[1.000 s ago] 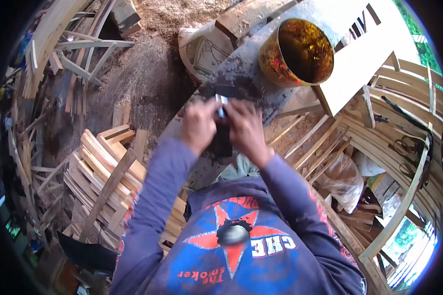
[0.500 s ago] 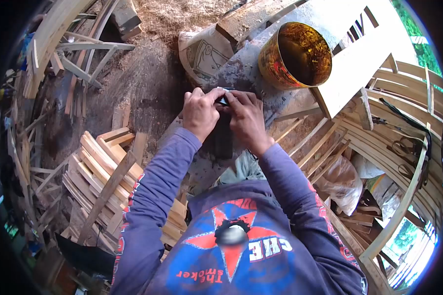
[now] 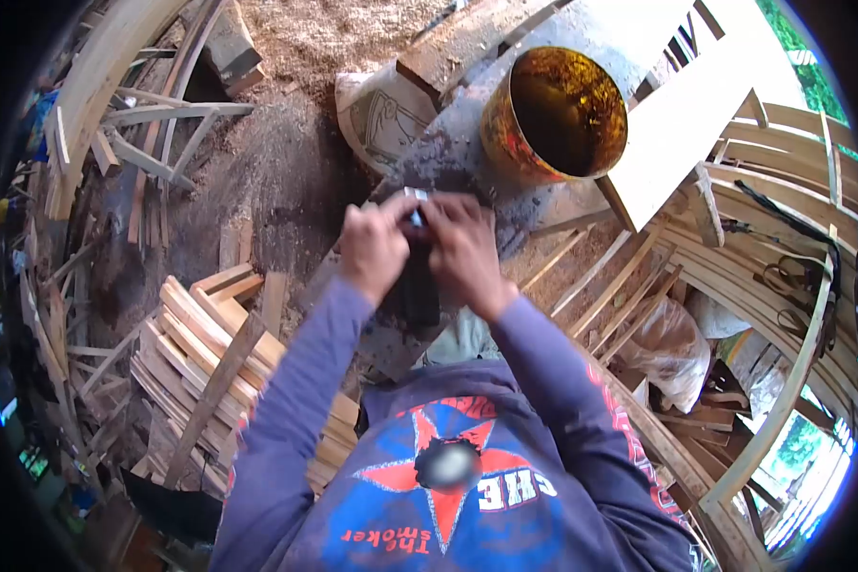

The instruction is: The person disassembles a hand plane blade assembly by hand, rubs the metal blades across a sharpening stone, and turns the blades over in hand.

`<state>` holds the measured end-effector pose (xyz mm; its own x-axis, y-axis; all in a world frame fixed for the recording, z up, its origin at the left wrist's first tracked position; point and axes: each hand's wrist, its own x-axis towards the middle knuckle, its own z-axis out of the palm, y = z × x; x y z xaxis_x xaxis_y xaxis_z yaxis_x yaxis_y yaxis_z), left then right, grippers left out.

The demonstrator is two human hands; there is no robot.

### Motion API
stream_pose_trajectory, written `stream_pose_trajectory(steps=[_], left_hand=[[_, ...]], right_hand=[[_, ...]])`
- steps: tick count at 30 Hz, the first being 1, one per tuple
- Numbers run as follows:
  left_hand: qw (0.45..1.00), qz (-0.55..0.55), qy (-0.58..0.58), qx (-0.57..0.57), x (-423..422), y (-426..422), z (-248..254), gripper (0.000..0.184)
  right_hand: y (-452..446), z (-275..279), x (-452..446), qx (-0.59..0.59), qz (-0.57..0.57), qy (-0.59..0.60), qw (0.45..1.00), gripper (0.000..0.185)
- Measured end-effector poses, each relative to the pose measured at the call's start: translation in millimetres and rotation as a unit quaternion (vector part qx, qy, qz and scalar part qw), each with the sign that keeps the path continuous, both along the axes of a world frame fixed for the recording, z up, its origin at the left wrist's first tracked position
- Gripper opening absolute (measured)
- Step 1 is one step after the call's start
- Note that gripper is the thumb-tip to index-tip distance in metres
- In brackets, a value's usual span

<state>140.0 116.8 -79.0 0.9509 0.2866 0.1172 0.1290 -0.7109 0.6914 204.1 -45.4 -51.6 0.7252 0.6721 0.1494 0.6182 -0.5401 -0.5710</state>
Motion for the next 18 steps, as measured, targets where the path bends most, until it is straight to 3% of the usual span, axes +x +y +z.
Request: stream_pose_trajectory(steps=[4, 5, 8, 9, 12, 13, 18], left_hand=[[1.000, -0.019, -0.007, -0.004, -59, -34, 9, 0.037], [0.997, -0.003, -0.017, -0.078, -70, -43, 8, 0.039], [0.999, -0.019, 0.032, -0.024, -7, -3, 6, 0.041], [0.991, 0.025, 0.011, -0.132, 9, 1, 17, 0.042], [0.998, 0.006, 0.005, -0.068, -51, -33, 17, 0.036], [0.997, 0.020, -0.030, -0.072, -61, -42, 24, 0.034], [0.988, 0.011, -0.012, -0.152, 2, -3, 31, 0.035]], right_hand=[[-40, -13, -58, 0.019, -0.012, -0.022, 1.000, 0.046], [-46, -4, -67, -0.010, -0.004, 0.056, 0.998, 0.047], [-2, 13, -8, 0.003, -0.015, 0.028, 0.999, 0.048], [7, 4, 1, 0.001, -0.024, 0.024, 0.999, 0.049], [-35, -11, -54, 0.007, -0.006, -0.023, 1.000, 0.051], [-39, 1, -64, 0.008, -0.001, 0.032, 0.999, 0.050], [0, 4, -16, 0.025, -0.025, 0.024, 0.999, 0.045]])
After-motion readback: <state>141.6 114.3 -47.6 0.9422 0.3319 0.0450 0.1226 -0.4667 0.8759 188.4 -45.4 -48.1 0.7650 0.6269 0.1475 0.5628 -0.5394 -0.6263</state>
